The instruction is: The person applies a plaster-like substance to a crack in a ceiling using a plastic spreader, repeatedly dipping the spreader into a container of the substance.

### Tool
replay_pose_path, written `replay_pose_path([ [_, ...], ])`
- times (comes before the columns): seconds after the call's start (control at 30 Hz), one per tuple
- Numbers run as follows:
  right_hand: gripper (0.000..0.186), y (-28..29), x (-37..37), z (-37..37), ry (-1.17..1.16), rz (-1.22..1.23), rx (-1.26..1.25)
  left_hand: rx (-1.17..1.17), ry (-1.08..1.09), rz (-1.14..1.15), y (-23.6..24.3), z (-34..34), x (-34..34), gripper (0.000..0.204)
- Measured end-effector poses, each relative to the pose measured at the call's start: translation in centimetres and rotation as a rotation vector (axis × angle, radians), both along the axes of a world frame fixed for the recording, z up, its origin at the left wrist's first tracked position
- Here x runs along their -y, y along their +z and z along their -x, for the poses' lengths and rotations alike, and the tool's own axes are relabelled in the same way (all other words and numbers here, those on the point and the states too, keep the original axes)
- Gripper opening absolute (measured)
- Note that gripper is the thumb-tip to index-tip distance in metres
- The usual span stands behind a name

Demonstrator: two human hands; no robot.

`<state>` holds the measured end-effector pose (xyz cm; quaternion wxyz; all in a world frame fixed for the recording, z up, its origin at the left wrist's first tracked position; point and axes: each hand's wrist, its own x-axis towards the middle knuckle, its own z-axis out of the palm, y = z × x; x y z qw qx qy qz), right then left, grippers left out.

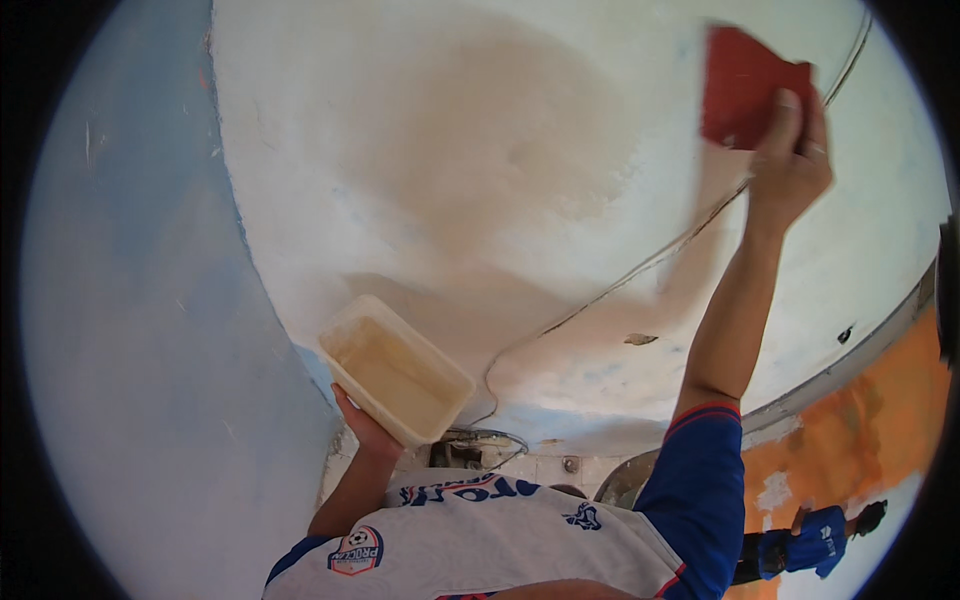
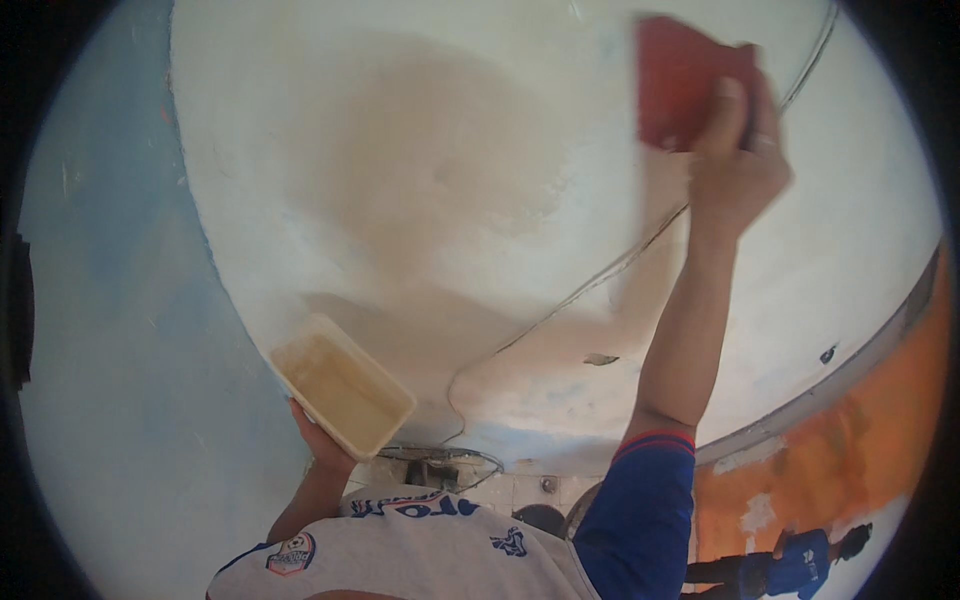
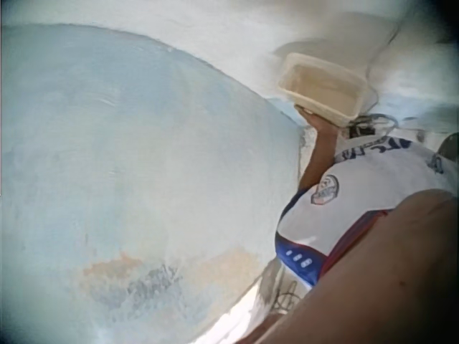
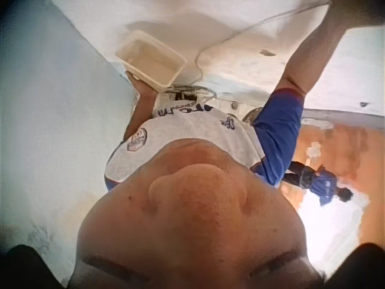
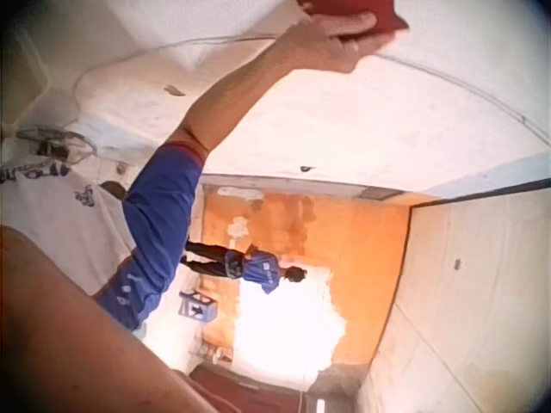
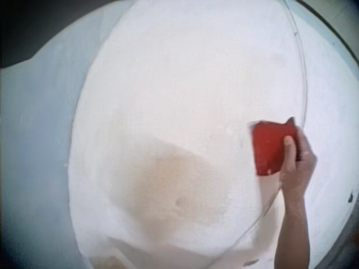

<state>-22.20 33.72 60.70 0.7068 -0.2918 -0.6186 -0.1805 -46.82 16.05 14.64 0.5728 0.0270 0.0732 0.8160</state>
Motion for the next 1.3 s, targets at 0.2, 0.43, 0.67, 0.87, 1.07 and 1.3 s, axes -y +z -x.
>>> replay_pose_path([
  [0.2, 0.026, -6.7, 0.6, 2.5, 0.063, -0.149, 0.772, 0.014, -0.042, -0.043, 0.2, 0.2, -0.1, 0.082],
  [0.43, 0.035, 4.5, -1.2, -3.3, 0.268, -0.08, -0.052, 0.022, -0.069, -0.065, 0.1, 0.4, -0.1, 0.082],
  [0.67, 0.034, 0.1, -1.8, -2.3, -0.063, 0.018, 0.336, -0.051, -0.062, -0.193, 0.3, 0.1, -0.6, 0.074],
  [0.87, 0.031, 1.9, -1.9, -4.6, 0.233, 0.049, 0.044, -0.092, -0.066, -0.195, 0.3, -0.1, -0.4, 0.073],
  [1.07, 0.031, 3.2, -2.8, -4.3, 0.055, 0.047, 0.141, -0.061, -0.107, -0.15, 0.5, -0.6, 0.6, 0.075],
  [1.3, 0.028, 1.2, -2.1, -2.4, 0.035, 0.131, 0.281, -0.042, -0.065, -0.052, 2.4, -0.5, 1.8, 0.071],
])
